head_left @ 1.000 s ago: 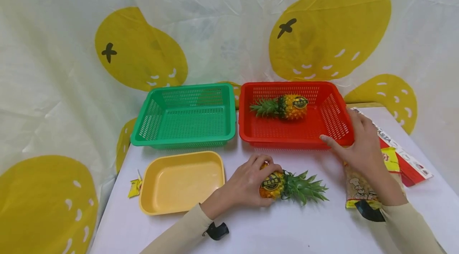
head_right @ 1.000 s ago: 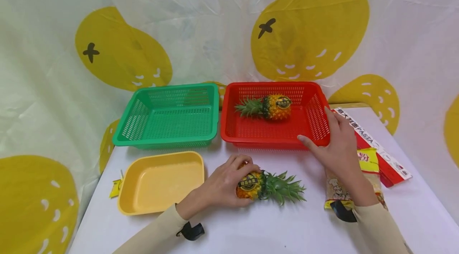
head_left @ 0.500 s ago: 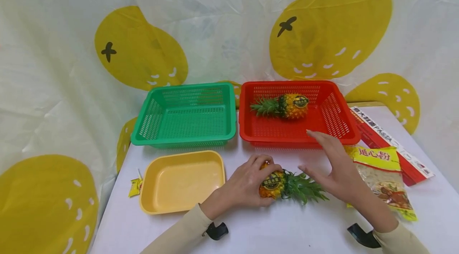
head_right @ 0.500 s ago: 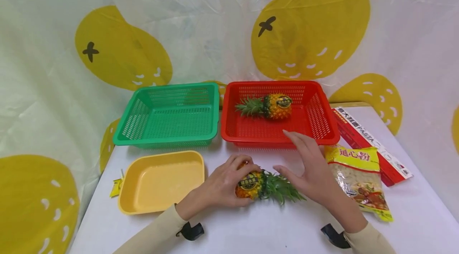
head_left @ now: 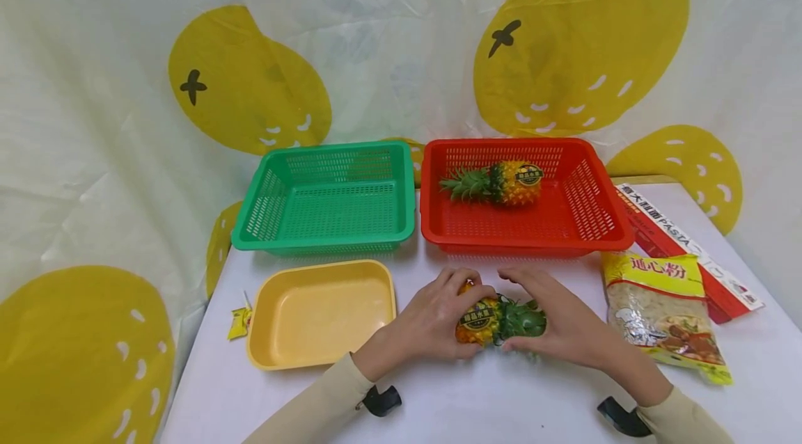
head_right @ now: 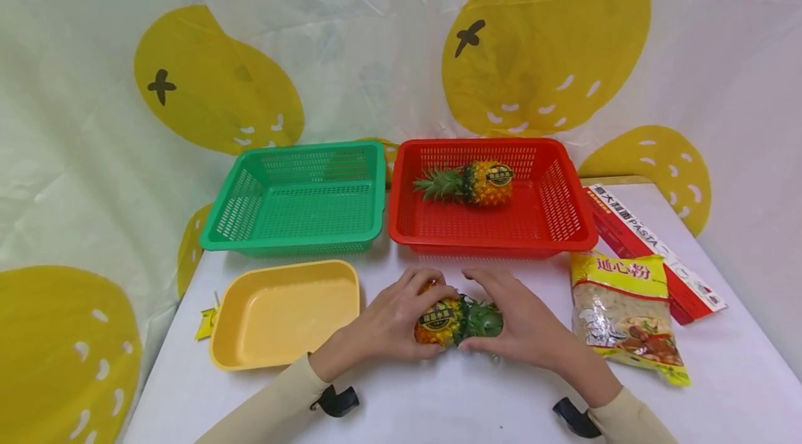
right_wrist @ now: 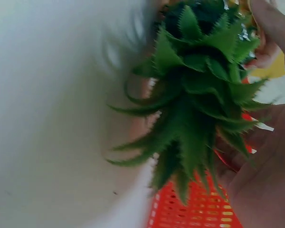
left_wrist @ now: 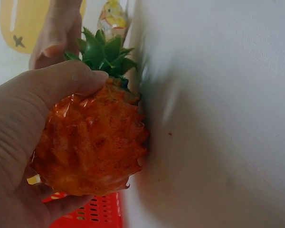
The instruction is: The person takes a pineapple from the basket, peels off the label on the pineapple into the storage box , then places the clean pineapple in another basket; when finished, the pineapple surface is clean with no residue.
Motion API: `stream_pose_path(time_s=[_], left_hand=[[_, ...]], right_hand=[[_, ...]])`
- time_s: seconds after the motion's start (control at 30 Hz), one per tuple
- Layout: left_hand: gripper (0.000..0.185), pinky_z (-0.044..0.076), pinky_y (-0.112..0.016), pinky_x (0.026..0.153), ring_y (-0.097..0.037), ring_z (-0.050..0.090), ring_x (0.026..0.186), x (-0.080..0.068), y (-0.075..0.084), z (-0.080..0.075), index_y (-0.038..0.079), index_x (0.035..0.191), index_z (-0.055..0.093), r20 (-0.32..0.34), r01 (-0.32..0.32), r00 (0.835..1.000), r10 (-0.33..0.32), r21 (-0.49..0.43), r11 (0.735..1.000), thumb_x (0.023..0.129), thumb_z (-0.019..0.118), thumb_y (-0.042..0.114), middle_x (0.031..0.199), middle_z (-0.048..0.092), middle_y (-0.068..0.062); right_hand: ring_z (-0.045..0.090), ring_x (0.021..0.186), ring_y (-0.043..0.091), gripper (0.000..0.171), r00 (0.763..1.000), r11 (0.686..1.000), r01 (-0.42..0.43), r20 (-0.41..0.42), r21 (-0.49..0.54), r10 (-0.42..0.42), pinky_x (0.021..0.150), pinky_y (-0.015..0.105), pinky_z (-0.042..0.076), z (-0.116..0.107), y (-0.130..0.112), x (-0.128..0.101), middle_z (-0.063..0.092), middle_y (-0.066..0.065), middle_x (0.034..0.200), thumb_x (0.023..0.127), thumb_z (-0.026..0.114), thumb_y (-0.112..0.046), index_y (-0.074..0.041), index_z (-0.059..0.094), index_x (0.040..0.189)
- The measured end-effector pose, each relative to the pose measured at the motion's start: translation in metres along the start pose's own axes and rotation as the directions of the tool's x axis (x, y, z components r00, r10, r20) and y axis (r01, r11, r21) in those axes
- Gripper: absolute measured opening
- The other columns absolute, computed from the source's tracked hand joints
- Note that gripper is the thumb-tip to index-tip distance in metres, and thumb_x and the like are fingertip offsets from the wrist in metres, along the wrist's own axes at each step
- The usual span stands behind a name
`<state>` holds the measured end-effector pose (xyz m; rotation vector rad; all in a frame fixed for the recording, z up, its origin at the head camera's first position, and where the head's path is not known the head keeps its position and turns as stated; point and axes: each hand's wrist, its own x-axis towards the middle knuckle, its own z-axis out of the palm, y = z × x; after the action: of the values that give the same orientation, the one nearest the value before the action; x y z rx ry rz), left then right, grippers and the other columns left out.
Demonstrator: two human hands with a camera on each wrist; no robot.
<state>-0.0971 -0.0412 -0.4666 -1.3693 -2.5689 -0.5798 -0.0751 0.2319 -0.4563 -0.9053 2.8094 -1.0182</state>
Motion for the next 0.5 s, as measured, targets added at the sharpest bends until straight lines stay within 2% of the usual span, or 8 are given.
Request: stream_pose_path(time_s=[0.17, 0.27, 0.4, 0.5], left_hand=[[0.077, 0.045, -0.022, 0.099, -0.016, 0.045, 0.123, 0.000, 0.000, 0.001, 0.024, 0.139, 0.058, 0.006, 0.007, 1.000, -0.007, -0.009, 1.000, 0.073, 0.091, 0.046, 0.133, 0.048, -0.001], [0.078, 0.045, -0.022, 0.099, -0.016, 0.045, 0.123, 0.000, 0.001, 0.000, 0.025, 0.140, 0.058, 0.008, 0.013, 1.000, -0.013, -0.015, 1.000, 0.073, 0.092, 0.047, 0.134, 0.048, -0.001], [0.078, 0.046, -0.022, 0.098, -0.015, 0.044, 0.123, 0.000, 0.001, 0.000, 0.026, 0.140, 0.058, 0.009, 0.030, 0.999, -0.030, -0.018, 0.999, 0.073, 0.091, 0.047, 0.135, 0.048, -0.001], [0.078, 0.047, -0.022, 0.097, -0.016, 0.045, 0.122, 0.000, 0.001, 0.000, 0.026, 0.139, 0.059, 0.006, 0.039, 0.999, -0.039, -0.021, 0.999, 0.072, 0.092, 0.047, 0.134, 0.048, 0.000]], right_hand=[[0.053, 0.134, 0.029, 0.102, 1.000, 1.000, -0.007, 0.002, -0.005, 0.007, 0.102, 0.063, 0.048, 0.009, 0.002, -0.001, 0.055, 0.002, 0.150, 0.072, 0.095, -0.056, -0.018, 0.049, 0.155], [0.057, 0.128, 0.027, 0.097, 1.000, 1.000, -0.019, -0.003, -0.013, 0.019, 0.100, 0.062, 0.050, 0.013, 0.005, -0.002, 0.058, 0.002, 0.145, 0.074, 0.092, -0.060, -0.015, 0.054, 0.151], [0.059, 0.123, 0.025, 0.088, 0.999, 0.999, -0.047, -0.005, -0.018, 0.047, 0.098, 0.060, 0.052, 0.017, 0.008, -0.003, 0.061, 0.000, 0.140, 0.077, 0.086, -0.067, -0.017, 0.060, 0.145], [0.061, 0.120, 0.023, 0.083, 0.998, 0.998, -0.057, -0.014, -0.026, 0.057, 0.096, 0.058, 0.053, 0.020, 0.008, -0.005, 0.064, -0.002, 0.136, 0.079, 0.086, -0.066, -0.020, 0.062, 0.143]])
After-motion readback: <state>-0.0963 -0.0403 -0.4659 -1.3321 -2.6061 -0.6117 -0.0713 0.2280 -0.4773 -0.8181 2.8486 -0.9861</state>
